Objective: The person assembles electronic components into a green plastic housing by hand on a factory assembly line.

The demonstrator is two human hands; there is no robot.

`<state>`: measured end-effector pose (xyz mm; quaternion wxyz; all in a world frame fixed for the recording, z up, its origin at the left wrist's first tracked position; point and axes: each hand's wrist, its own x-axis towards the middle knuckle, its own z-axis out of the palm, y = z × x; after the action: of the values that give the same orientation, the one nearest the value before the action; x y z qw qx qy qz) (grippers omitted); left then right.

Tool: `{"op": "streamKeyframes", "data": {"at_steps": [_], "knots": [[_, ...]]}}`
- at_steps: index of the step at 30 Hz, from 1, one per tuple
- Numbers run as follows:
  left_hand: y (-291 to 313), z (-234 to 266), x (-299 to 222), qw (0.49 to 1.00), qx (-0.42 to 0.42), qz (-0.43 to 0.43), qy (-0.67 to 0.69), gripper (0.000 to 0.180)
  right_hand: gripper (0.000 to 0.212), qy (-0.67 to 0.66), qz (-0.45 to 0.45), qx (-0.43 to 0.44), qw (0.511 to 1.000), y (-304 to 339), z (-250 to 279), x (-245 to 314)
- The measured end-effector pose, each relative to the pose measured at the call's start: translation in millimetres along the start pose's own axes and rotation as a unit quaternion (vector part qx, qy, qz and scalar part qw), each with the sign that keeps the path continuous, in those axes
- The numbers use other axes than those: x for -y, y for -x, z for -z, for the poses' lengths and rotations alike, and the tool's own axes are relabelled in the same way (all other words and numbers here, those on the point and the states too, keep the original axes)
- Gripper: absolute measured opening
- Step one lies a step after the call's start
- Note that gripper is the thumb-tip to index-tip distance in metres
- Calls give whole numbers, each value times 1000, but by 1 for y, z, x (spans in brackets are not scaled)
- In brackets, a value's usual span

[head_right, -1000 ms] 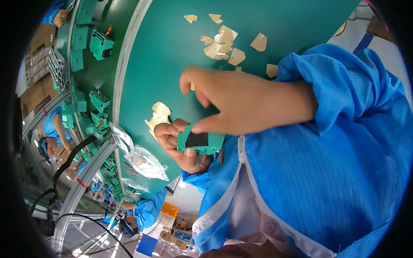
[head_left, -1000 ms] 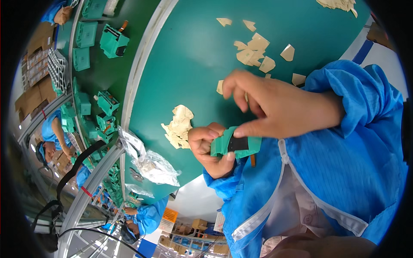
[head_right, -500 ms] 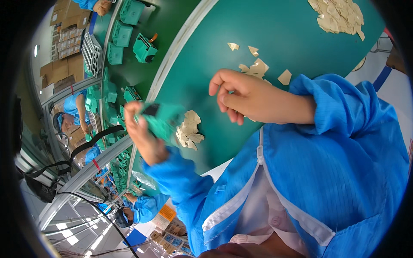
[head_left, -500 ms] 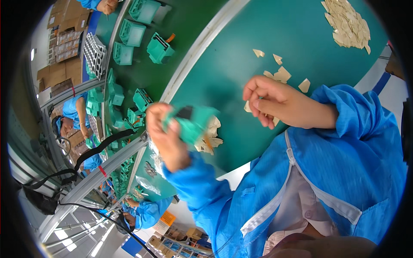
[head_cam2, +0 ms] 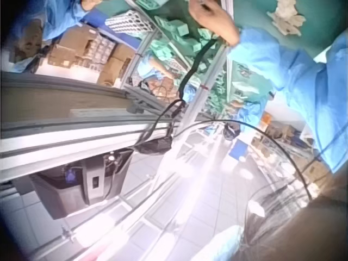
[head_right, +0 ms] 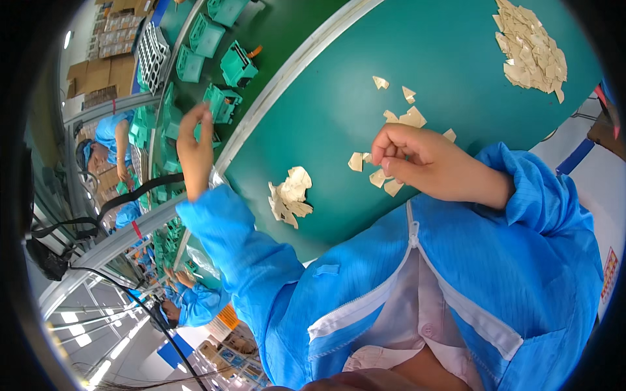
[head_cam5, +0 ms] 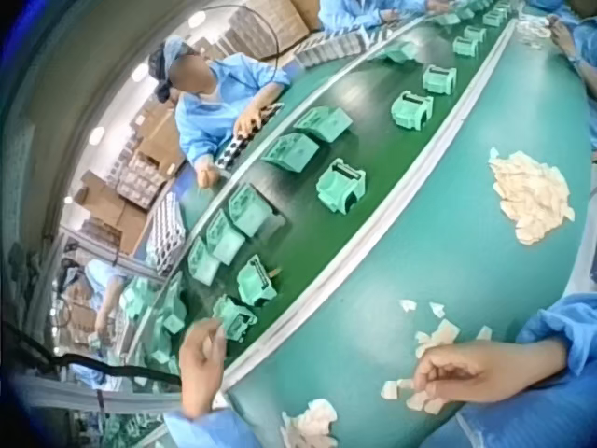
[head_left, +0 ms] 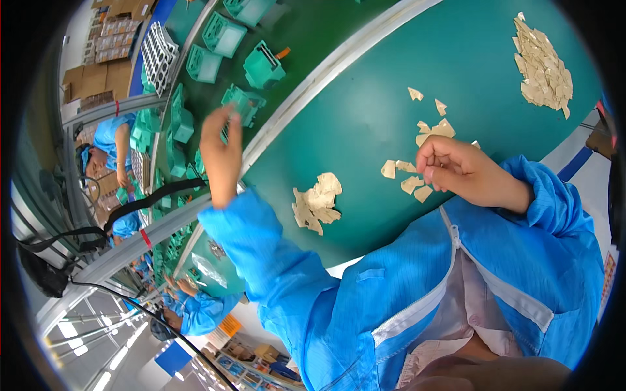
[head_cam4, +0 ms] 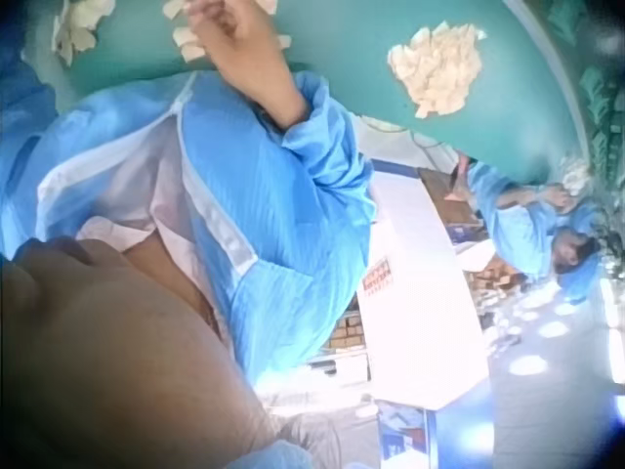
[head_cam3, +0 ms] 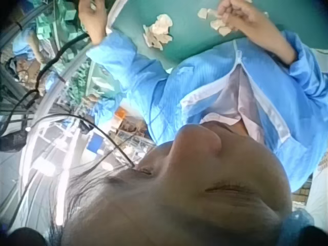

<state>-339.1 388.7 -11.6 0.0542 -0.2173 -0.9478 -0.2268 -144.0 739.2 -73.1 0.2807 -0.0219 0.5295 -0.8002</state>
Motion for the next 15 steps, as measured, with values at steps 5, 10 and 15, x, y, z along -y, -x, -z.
{"op": "streamKeyframes", "data": {"at_steps": [5, 10, 15], "knots": [[127, -13, -79, 984, 137, 22, -108, 27, 6, 16, -4, 28, 999, -3, -2, 2], [169, -69, -112, 976, -20, 161, -147, 28, 6, -6, -17, 59, 998, -5, -19, -2], [161, -80, -104, 961, -96, 229, -119, 26, 7, 46, -36, 89, 994, -1, -32, -1]]}}
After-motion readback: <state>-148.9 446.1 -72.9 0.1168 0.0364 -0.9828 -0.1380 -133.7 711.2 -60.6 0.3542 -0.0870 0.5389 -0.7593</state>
